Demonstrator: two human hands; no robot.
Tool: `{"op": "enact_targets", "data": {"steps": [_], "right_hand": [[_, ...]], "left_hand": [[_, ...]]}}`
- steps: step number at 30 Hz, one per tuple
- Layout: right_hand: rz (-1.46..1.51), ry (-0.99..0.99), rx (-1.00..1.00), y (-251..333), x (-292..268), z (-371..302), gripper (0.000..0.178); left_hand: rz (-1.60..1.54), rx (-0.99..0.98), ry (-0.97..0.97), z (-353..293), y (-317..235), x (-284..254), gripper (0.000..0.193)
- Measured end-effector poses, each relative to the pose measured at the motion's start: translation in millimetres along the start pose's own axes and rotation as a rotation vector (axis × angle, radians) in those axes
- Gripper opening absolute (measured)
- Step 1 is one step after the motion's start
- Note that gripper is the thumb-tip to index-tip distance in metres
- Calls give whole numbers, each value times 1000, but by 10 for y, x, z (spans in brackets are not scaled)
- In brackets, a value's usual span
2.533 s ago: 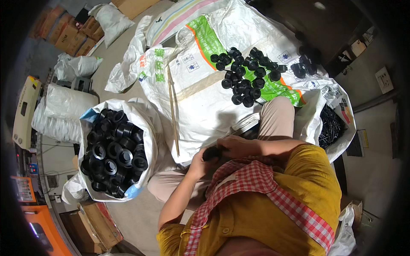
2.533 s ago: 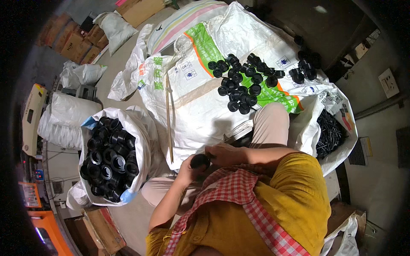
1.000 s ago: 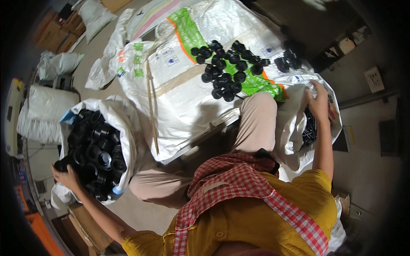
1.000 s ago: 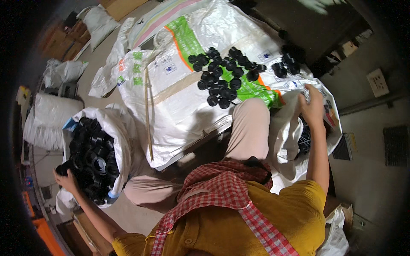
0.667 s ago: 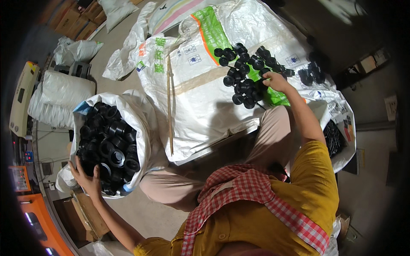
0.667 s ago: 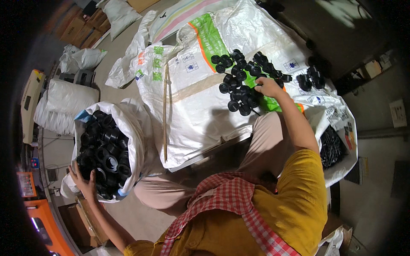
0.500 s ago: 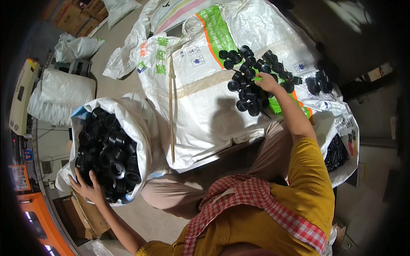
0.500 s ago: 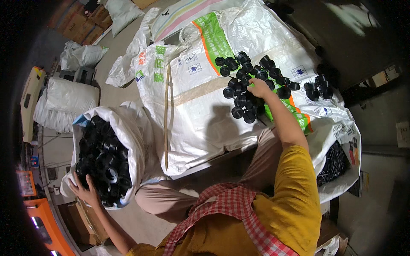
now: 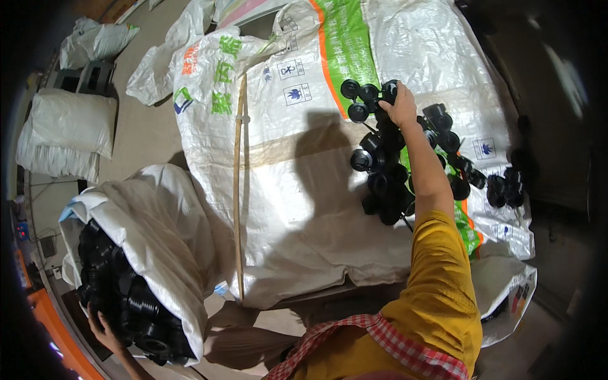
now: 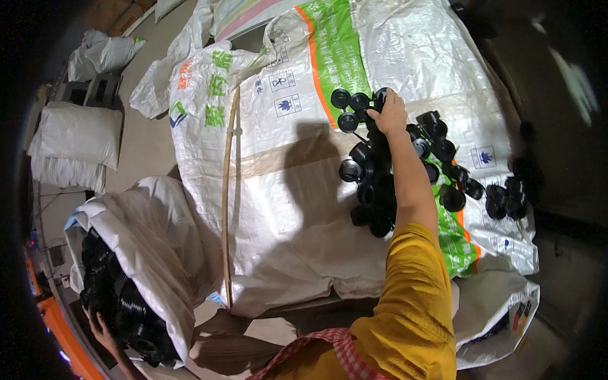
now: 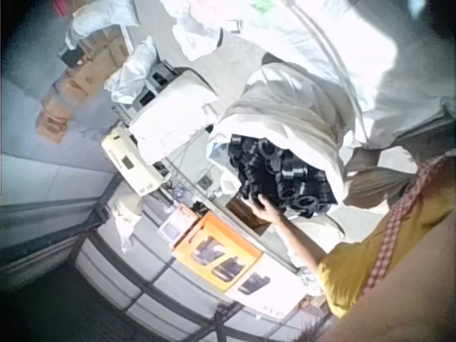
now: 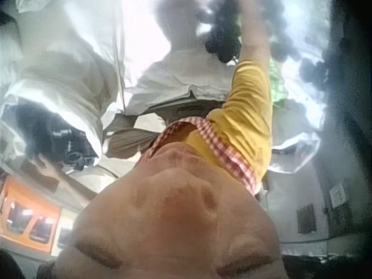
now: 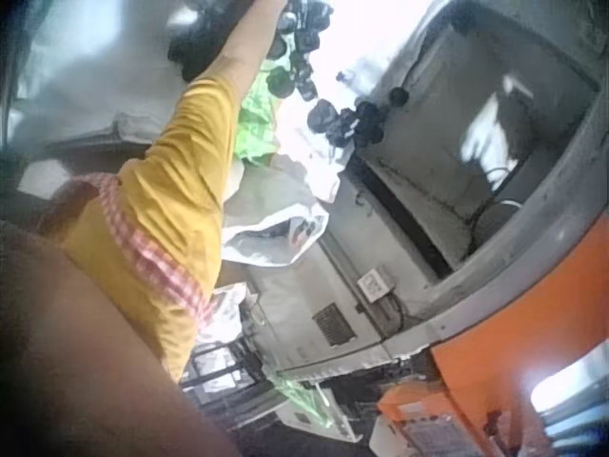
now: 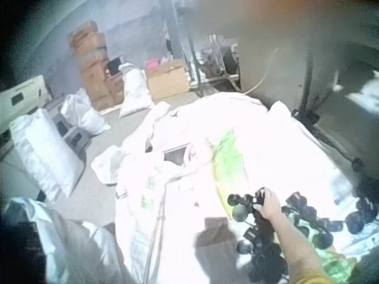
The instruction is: The person sits on the floor and repeatedly picks up black plastic threaded fittings and small black caps, then presses the caps onto the fittings by hand. The assembled units are placed into a large white sack. The person also moves a sack of parts and later handles a cardboard box containing white plastic objects.
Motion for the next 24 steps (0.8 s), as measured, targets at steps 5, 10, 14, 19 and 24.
{"op": "enact_targets", "data": {"steps": [5,10,14,19,24], "right_hand": [[-120,194,256,352,282,115,81],[-97,344,53,810,752,-108,44],[-217,449,-294,1331,851,-1050,24],[-324,795,-551,1427,850,-2629,19],[-449,924,-615,1252,573,-3630,27]], "left_hand": [[200,236,67,53,-215,174,56],[465,454,123,65,-366,263,80],[250,358,81,60,-370,283,67],[267,408,-40,139,-191,347,55],[16,218,-120,154,-351,264,54]]}}
Point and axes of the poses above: each hand's wrist, its own z-axis towards the middle knuckle, its own x-axis out of the palm, y = z × x, the point moved 5 cm from there along z, towards the middle knuckle, and after that the axes turned 11 degrees about x, right-handed, at the moved point
